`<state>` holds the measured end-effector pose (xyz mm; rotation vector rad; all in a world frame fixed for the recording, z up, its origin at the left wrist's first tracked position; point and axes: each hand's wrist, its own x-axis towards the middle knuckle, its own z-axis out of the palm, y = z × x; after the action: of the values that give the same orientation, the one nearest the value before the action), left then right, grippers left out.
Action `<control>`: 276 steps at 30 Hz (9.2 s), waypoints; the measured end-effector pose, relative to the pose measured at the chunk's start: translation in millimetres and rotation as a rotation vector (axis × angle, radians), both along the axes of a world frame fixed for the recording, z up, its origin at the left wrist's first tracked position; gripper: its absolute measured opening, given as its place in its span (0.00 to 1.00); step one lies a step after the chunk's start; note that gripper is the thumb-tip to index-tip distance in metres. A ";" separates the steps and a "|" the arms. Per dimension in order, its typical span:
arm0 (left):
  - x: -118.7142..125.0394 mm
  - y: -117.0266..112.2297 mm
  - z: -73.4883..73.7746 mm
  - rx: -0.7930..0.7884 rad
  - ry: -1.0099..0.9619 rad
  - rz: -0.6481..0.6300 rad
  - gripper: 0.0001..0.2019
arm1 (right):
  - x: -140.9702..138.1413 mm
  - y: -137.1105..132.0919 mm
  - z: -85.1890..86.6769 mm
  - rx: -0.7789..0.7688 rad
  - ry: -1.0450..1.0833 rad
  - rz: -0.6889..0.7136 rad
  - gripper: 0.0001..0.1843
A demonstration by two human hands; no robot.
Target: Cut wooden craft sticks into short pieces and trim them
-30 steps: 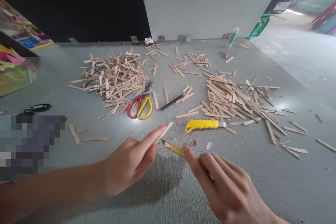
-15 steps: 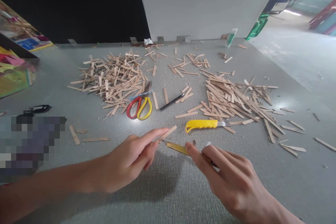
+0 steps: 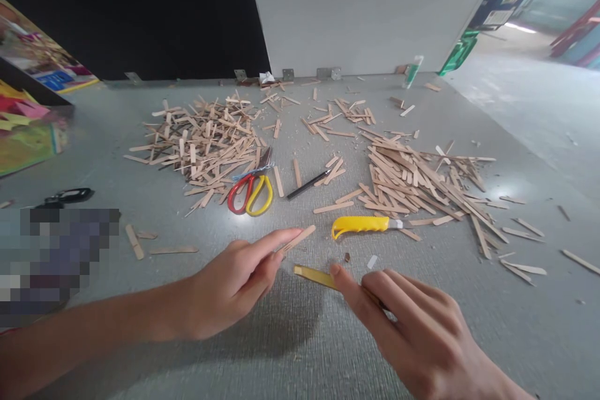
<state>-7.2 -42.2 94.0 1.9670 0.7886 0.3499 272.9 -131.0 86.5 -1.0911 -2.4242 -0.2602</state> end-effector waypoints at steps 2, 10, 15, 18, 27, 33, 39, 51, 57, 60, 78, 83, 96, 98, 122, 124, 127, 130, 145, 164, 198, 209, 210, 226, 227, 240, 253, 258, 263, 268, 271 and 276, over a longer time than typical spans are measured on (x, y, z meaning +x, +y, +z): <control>0.4 0.4 0.6 -0.007 -0.012 0.004 0.25 | -1.3 -1.2 0.4 0.004 -0.006 -0.005 0.28; -0.7 -0.8 -2.4 -0.003 -0.016 -0.019 0.25 | -2.3 1.4 0.5 -0.001 -0.009 -0.021 0.29; -1.1 -0.4 -3.3 0.018 -0.016 -0.025 0.26 | -3.6 2.6 1.9 -0.001 -0.018 -0.019 0.23; -1.0 -0.9 -4.1 0.051 0.004 -0.034 0.26 | -4.9 4.1 2.3 0.022 -0.026 -0.023 0.24; -0.6 -4.2 -9.1 0.159 0.098 -0.059 0.27 | -16.1 -1.6 10.7 0.049 -0.104 -0.020 0.23; 1.4 -4.3 -11.5 0.088 0.232 -0.115 0.28 | -23.2 -3.0 13.2 -0.050 -0.063 0.016 0.24; 5.3 -5.4 -18.2 0.050 0.245 -0.111 0.29 | -27.1 -2.5 3.8 0.010 -0.115 0.004 0.24; 3.5 1.9 -22.3 -0.130 -0.020 0.185 0.32 | -33.8 1.6 -5.0 0.238 -0.197 -0.096 0.19; 5.5 10.2 -24.3 -0.313 -0.129 0.236 0.22 | -32.9 2.3 -4.4 0.240 -0.202 -0.078 0.20; 8.0 10.4 -27.8 -0.340 -0.188 0.275 0.14 | -33.1 1.3 -8.7 0.233 -0.197 -0.090 0.18; 15.8 10.7 -46.9 -0.531 -0.385 0.401 0.27 | -37.9 2.7 -31.5 -0.028 0.139 -0.094 0.12; 17.1 14.6 -47.5 -0.619 -0.445 0.423 0.32 | -36.4 5.5 -32.4 -0.051 0.169 -0.094 0.13; 12.0 23.3 -48.4 -0.510 -0.419 0.272 0.30 | -28.4 9.8 -22.2 -0.335 0.474 -0.149 0.12; 12.6 21.4 -49.8 -0.515 -0.429 0.266 0.28 | -30.8 8.9 -22.8 -0.316 0.500 -0.167 0.13; 3.6 15.8 -36.7 -0.267 0.031 -0.122 0.24 | -24.4 15.5 -4.2 -0.693 0.608 -0.268 0.19; 2.9 13.6 -37.5 -0.237 0.044 -0.120 0.23 | -24.2 19.5 -1.6 -0.794 0.669 -0.278 0.21; 3.4 11.6 -38.1 -0.274 0.026 -0.068 0.20 | -22.7 24.9 0.0 -0.905 0.748 -0.281 0.24; 5.4 10.5 -37.0 -0.283 0.003 0.002 0.17 | -19.6 27.9 -1.1 -1.028 0.780 -0.333 0.29; 5.8 9.6 -44.8 -0.009 -0.073 0.000 0.18 | -18.6 33.3 -2.4 -1.304 1.067 -0.354 0.33; 6.6 1.1 -56.4 0.313 -0.139 0.257 0.15 | -22.6 16.9 -7.0 -0.958 0.979 -0.241 0.24; 10.4 11.6 -45.9 -0.188 -0.288 0.327 0.10 | -20.5 17.0 17.9 -0.683 1.035 -0.297 0.22; 10.1 -1.8 -43.1 -0.190 -0.434 0.293 0.17 | -22.5 9.3 3.8 -0.714 0.875 -0.424 0.33; 10.2 -1.8 -43.0 -0.178 -0.438 0.288 0.17 | -22.6 9.3 3.6 -0.723 0.861 -0.424 0.33; 8.1 -4.7 -45.2 -0.009 -0.418 0.262 0.15 | -21.8 7.6 -0.3 -0.716 0.830 -0.442 0.30; 7.7 -4.6 -45.7 0.022 -0.416 0.257 0.15 | -21.8 7.1 -0.8 -0.715 0.835 -0.439 0.30; 4.5 -6.0 -52.3 0.249 -0.342 0.195 0.16 | -28.6 -1.2 -5.2 -0.587 0.798 -0.421 0.23; 3.2 -6.5 -56.7 0.769 -0.184 0.193 0.21 | -44.9 -17.2 -13.6 -0.446 0.814 -0.443 0.20; 2.8 -6.5 -56.4 0.762 -0.190 0.183 0.21 | -41.7 -16.7 -13.8 -0.434 0.797 -0.401 0.19; 7.6 -9.6 -50.6 0.242 -0.305 0.243 0.13 | -36.2 -9.9 -10.0 -0.463 0.777 -0.390 0.20; 12.1 -8.0 -42.4 -0.232 -0.372 0.293 0.11 | -31.9 -4.0 -13.4 -0.450 0.797 -0.332 0.18; 13.4 -3.8 -40.0 -0.417 -0.403 0.309 0.14 | -30.7 1.4 -11.9 -0.499 0.811 -0.332 0.18; 15.5 3.5 -41.1 -0.651 -0.500 0.300 0.21 | -29.0 8.3 -8.4 -0.570 0.839 -0.351 0.21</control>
<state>8.3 -38.8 52.9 1.0902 0.7429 0.6396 243.9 -122.7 78.1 -1.4724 -1.5589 0.6942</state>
